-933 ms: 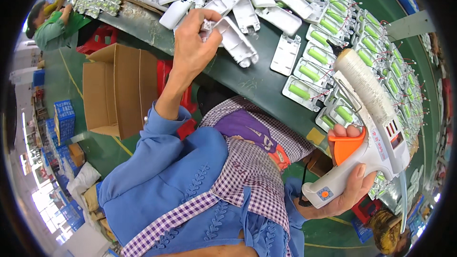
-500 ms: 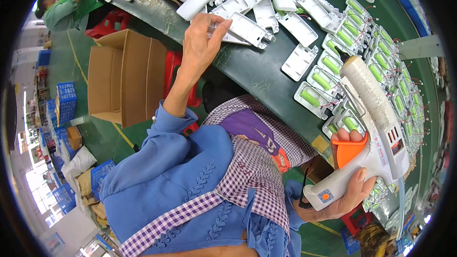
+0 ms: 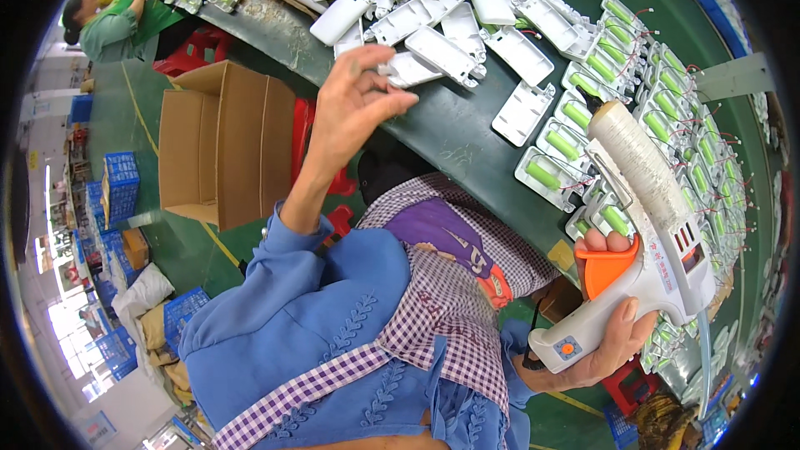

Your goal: Applying hot glue to electronic components and placing them into plastic housings at a factory assembly line.

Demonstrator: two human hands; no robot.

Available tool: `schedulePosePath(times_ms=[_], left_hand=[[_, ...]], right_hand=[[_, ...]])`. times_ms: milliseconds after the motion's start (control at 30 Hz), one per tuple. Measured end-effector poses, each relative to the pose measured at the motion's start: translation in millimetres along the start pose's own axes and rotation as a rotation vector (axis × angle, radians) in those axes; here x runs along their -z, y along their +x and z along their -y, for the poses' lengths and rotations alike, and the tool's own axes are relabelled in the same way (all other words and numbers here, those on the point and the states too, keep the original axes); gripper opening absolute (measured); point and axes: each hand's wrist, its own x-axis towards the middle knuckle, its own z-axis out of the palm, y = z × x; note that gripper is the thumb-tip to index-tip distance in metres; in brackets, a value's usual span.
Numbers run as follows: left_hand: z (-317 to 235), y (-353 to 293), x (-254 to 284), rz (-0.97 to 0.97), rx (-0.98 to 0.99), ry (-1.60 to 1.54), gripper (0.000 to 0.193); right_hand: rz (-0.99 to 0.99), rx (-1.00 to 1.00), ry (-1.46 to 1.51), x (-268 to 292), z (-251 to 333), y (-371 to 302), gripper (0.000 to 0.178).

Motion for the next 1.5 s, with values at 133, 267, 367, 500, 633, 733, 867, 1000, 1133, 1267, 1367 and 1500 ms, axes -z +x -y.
schedulePosePath(times_ms=[133,267,367,500,633,733,867,1000,1133,1267,1367,1500], left_hand=[[-3,-14,-18,-0.060,-0.327,0.373,0.023],[-12,-19,-31,0.030,-0.759,0.877,0.017],[1,-10,-47,0.156,-0.697,0.852,0.016],[6,-2,-45,0.109,-0.687,0.776,0.021],[11,29,-18,0.204,-0.760,0.951,0.020],[23,35,-6,0.304,-0.710,1.036,0.020],[32,12,-14,0.156,-0.697,0.958,0.016],[32,3,-48,0.013,-0.605,0.987,0.018],[21,21,-72,-0.074,-0.561,0.862,0.020],[-5,86,-72,-0.160,-0.685,0.973,0.024],[-1,135,-75,-0.128,-0.676,1.189,0.020],[31,163,-89,-0.073,-0.704,1.234,0.012]], right_hand=[[-0.021,0.007,0.031,1,-2,-1,0.056],[-0.031,-0.002,0.047,4,-2,-4,0.058],[-0.027,-0.005,0.064,3,-1,-4,0.058],[-0.042,0.003,0.080,3,-3,-3,0.059],[-0.032,0.019,0.130,-2,-5,-5,0.059],[-0.028,0.015,0.094,-1,-4,-6,0.059],[-0.026,0.012,0.106,-10,-4,-7,0.058],[-0.021,-0.032,0.060,-26,-1,-6,0.054],[-0.033,-0.036,0.080,-28,1,0,0.060],[-0.076,0.016,0.027,-33,8,2,0.059],[0.025,-0.006,0.081,-20,-1,11,0.055],[0.019,-0.001,0.142,-11,-2,11,0.053]])
